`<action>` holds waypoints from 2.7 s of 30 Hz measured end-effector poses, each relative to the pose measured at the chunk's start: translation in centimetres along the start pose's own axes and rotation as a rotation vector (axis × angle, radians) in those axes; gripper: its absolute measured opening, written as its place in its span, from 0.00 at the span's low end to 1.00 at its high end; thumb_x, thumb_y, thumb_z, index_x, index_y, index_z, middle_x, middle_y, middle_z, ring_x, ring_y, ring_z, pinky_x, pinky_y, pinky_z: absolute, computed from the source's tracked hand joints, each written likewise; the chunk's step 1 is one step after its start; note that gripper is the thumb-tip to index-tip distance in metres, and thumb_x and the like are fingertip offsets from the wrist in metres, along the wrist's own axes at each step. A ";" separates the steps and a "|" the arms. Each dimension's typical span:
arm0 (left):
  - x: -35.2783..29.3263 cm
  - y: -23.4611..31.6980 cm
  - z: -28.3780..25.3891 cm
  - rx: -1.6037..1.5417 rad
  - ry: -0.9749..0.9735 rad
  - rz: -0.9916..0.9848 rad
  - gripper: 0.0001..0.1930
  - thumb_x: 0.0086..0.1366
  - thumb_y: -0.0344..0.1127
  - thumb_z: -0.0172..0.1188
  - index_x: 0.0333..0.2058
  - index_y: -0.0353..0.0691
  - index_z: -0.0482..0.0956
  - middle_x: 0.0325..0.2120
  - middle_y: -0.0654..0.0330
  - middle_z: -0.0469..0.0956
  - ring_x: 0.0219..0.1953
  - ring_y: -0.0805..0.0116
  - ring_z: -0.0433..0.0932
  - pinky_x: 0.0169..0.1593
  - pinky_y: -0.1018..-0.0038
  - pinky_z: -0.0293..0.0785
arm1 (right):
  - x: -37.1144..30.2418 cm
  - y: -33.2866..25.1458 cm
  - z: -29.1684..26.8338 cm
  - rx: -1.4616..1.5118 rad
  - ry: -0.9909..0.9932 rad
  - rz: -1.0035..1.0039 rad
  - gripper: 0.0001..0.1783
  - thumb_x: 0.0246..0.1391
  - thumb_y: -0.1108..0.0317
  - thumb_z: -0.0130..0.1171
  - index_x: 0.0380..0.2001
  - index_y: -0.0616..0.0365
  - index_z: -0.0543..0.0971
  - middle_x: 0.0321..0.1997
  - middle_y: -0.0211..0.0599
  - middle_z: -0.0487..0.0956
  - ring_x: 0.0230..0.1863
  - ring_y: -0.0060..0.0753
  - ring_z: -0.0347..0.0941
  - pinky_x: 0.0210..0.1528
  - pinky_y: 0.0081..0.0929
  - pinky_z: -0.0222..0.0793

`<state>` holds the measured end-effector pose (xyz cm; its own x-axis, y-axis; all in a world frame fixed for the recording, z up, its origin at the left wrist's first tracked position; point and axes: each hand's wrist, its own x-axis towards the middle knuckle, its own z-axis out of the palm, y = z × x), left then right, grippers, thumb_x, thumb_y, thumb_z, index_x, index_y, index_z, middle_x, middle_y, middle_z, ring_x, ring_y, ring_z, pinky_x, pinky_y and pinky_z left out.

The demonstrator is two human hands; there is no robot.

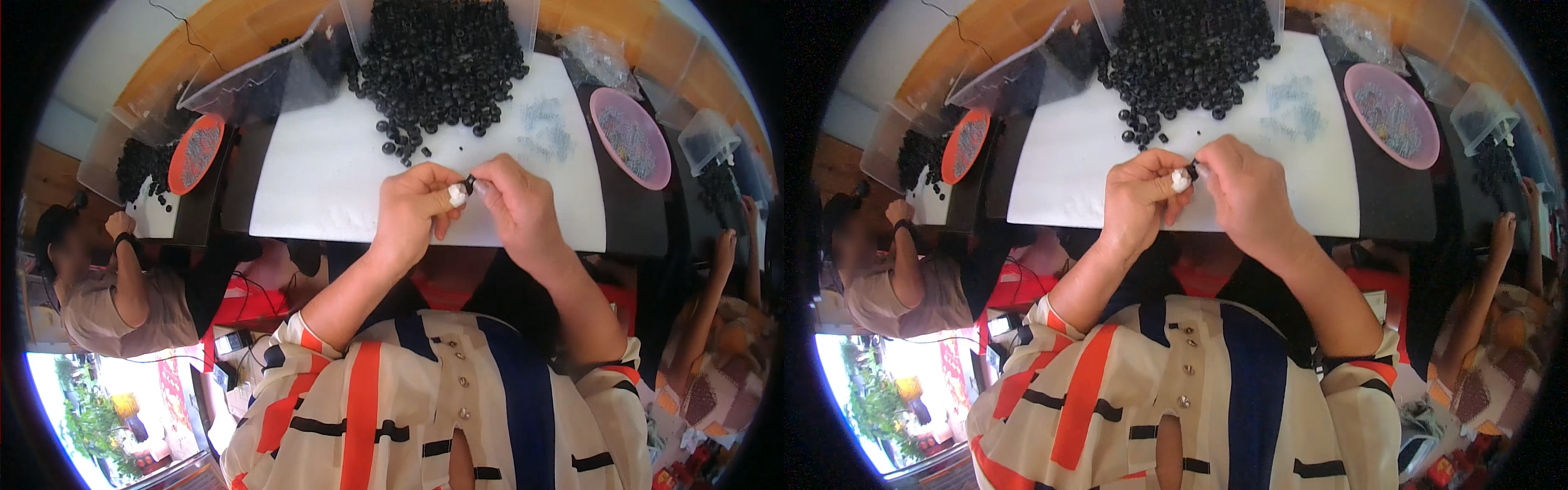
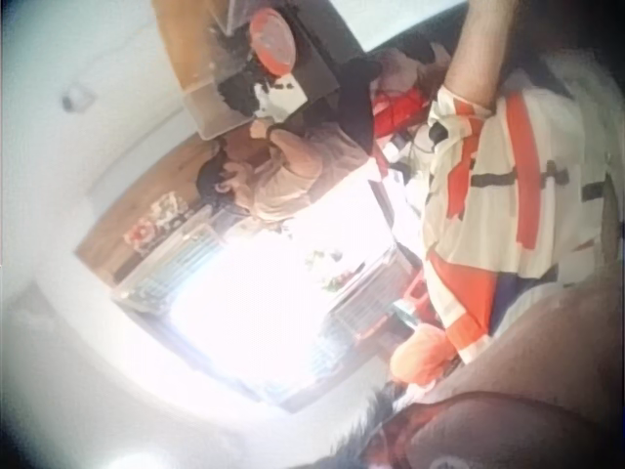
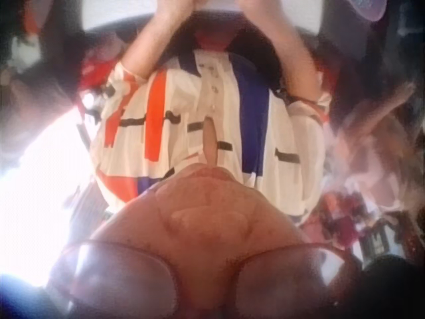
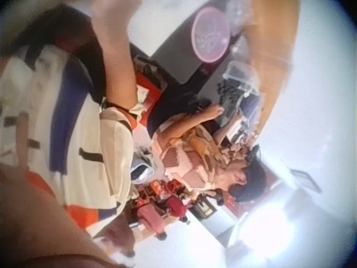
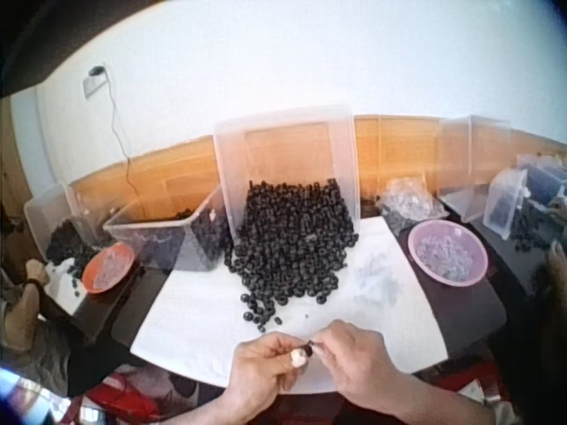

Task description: The person assembles small components by inserting metal pins into plastic caps by hand.

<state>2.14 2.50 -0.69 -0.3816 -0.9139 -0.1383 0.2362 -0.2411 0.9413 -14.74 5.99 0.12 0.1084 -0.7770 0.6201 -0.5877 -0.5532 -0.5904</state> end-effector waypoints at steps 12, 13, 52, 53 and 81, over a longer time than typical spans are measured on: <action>0.3 -0.6 -0.1 -0.048 -0.019 0.059 0.05 0.62 0.23 0.60 0.36 0.27 0.79 0.23 0.57 0.78 0.21 0.75 0.74 0.19 0.82 0.64 | 1.0 -0.2 0.6 -0.461 0.031 -0.318 0.11 0.41 0.67 0.61 0.27 0.59 0.70 0.28 0.39 0.72 0.28 0.43 0.70 0.29 0.36 0.67; 0.3 -0.6 -0.1 -0.048 -0.015 0.067 0.05 0.62 0.23 0.60 0.36 0.27 0.79 0.23 0.57 0.78 0.21 0.75 0.74 0.19 0.81 0.64 | 0.9 -0.2 0.6 -0.462 0.030 -0.318 0.11 0.41 0.67 0.61 0.27 0.59 0.70 0.28 0.39 0.72 0.28 0.43 0.70 0.29 0.36 0.67; -0.1 0.6 0.7 0.099 -0.132 -0.028 0.06 0.64 0.24 0.58 0.36 0.25 0.81 0.23 0.55 0.80 0.17 0.73 0.73 0.18 0.80 0.65 | 0.1 0.5 1.0 -0.331 0.069 -0.229 0.17 0.36 0.70 0.66 0.23 0.53 0.66 0.18 0.36 0.71 0.18 0.42 0.71 0.21 0.36 0.65; -0.1 0.5 0.6 0.099 -0.130 -0.029 0.06 0.64 0.24 0.58 0.36 0.25 0.81 0.23 0.55 0.80 0.17 0.73 0.73 0.18 0.80 0.65 | 0.1 0.4 1.2 -0.351 0.078 -0.244 0.16 0.36 0.70 0.66 0.23 0.53 0.66 0.18 0.36 0.71 0.18 0.42 0.72 0.21 0.36 0.65; 5.0 7.3 -3.4 1.026 -0.030 0.748 0.08 0.57 0.23 0.64 0.37 0.36 0.84 0.33 0.64 0.80 0.35 0.77 0.76 0.39 0.80 0.71 | -4.3 1.6 -24.2 0.378 -0.161 -0.143 0.11 0.62 0.63 0.55 0.41 0.58 0.81 0.40 0.40 0.77 0.36 0.26 0.72 0.36 0.21 0.66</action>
<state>4.96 -4.98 4.49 -0.4779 -0.7063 0.5222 -0.3911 0.7034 0.5935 -35.56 15.71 9.05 0.3087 -0.7050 0.6385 -0.2260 -0.7064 -0.6707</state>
